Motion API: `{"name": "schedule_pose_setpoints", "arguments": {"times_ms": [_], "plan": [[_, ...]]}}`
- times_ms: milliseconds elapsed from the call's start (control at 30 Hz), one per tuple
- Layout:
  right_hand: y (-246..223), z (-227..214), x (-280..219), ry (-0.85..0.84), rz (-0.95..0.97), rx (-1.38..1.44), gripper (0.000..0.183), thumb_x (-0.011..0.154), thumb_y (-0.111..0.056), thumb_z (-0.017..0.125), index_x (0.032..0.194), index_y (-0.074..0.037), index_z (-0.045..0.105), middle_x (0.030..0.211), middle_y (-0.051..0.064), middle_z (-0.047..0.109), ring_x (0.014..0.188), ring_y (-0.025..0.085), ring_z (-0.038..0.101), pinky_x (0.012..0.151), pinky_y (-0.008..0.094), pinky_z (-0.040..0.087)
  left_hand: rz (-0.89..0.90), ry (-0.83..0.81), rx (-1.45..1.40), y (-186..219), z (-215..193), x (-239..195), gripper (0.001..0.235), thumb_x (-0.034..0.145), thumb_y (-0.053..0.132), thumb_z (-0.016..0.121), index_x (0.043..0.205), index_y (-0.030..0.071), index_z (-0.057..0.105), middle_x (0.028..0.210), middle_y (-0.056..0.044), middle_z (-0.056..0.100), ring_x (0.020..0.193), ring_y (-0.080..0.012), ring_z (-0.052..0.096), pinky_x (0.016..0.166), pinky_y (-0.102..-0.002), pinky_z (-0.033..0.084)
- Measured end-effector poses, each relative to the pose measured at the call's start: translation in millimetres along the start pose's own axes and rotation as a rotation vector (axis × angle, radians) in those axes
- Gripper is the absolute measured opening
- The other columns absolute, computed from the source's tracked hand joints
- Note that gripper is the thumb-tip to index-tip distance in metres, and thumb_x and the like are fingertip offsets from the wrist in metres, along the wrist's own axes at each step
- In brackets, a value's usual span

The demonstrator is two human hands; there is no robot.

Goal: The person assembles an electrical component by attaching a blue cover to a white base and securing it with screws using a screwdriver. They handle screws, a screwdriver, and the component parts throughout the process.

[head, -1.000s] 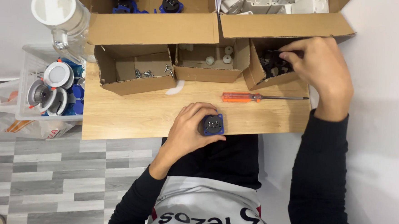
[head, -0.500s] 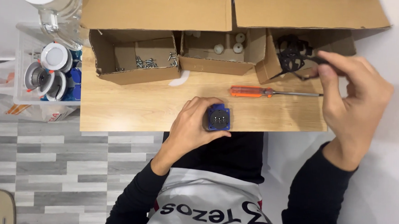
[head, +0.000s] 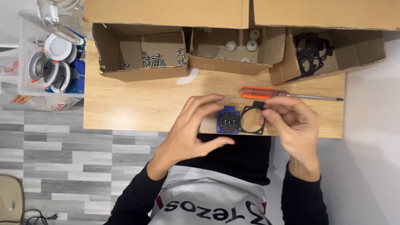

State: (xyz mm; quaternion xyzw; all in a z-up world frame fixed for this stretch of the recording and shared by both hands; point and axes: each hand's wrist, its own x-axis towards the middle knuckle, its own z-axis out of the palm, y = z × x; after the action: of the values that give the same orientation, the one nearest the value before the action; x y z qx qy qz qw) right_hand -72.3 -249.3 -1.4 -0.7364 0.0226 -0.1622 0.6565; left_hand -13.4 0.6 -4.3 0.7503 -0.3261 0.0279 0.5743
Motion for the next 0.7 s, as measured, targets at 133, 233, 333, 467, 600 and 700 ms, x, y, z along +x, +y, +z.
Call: {"name": "schedule_pose_setpoints", "arguments": {"times_ms": [133, 233, 333, 467, 600, 700], "plan": [[11.5, 9.3, 0.4, -0.112, 0.048, 0.083, 0.020, 0.100, 0.008, 0.074, 0.120, 0.007, 0.074, 0.101, 0.018, 0.078, 0.078, 0.014, 0.076, 0.068, 0.026, 0.065, 0.164, 0.060, 0.053, -2.6, -2.1, -7.9, 0.038, 0.091, 0.016, 0.091, 0.125, 0.010, 0.077, 0.134, -0.014, 0.074, 0.117, -0.0389, 0.074, 0.102, -0.053, 0.063], [16.6, 17.9, -2.0, -0.148, 0.058, 0.131, 0.021, 0.100, 0.007, 0.073, 0.121, 0.008, 0.073, 0.102, 0.019, 0.076, 0.077, 0.015, 0.076, 0.067, 0.026, 0.066, 0.272, 0.097, 0.080, -5.8, -0.4, -9.3, 0.024, 0.092, 0.007, 0.089, 0.115, 0.012, 0.083, 0.126, -0.013, 0.079, 0.110, -0.0362, 0.078, 0.097, -0.051, 0.066], [18.2, 24.5, -4.8, -0.150, 0.088, 0.163, 0.020, 0.100, 0.007, 0.073, 0.120, 0.010, 0.071, 0.101, 0.018, 0.076, 0.079, 0.014, 0.077, 0.068, 0.025, 0.067, 0.335, 0.112, 0.090, -7.0, 0.6, -7.7, 0.017, 0.091, 0.003, 0.089, 0.104, 0.014, 0.087, 0.119, -0.010, 0.082, 0.105, -0.0328, 0.080, 0.092, -0.048, 0.068], [15.9, 26.5, -1.7, -0.141, -0.020, 0.055, 0.013, 0.099, 0.007, 0.075, 0.112, 0.009, 0.071, 0.104, 0.021, 0.075, 0.086, 0.020, 0.080, 0.069, 0.031, 0.068, 0.348, 0.142, 0.093, -12.5, 3.7, -7.6, 0.013, 0.090, 0.002, 0.088, 0.097, 0.013, 0.088, 0.111, -0.008, 0.084, 0.099, -0.0306, 0.082, 0.087, -0.045, 0.071], [13.3, 17.7, -2.8, -0.173, -0.158, -0.126, 0.009, 0.096, 0.002, 0.080, 0.103, 0.006, 0.077, 0.108, 0.022, 0.078, 0.087, 0.027, 0.082, 0.072, 0.038, 0.070, 0.338, 0.159, 0.089, -17.3, 4.5, -3.7, 0.011, 0.091, 0.002, 0.088, 0.094, 0.012, 0.088, 0.108, -0.009, 0.085, 0.098, -0.0298, 0.082, 0.086, -0.045, 0.072], [14.7, 17.6, -7.3, -0.195, -0.278, -0.208, 0.024, 0.084, -0.011, 0.092, 0.103, 0.000, 0.082, 0.110, 0.022, 0.080, 0.093, 0.033, 0.082, 0.081, 0.043, 0.068, 0.341, 0.198, 0.051, -17.2, 5.9, -1.2, 0.010, 0.091, -0.001, 0.086, 0.094, 0.008, 0.088, 0.103, -0.011, 0.084, 0.094, -0.0316, 0.082, 0.083, -0.046, 0.072]]}}
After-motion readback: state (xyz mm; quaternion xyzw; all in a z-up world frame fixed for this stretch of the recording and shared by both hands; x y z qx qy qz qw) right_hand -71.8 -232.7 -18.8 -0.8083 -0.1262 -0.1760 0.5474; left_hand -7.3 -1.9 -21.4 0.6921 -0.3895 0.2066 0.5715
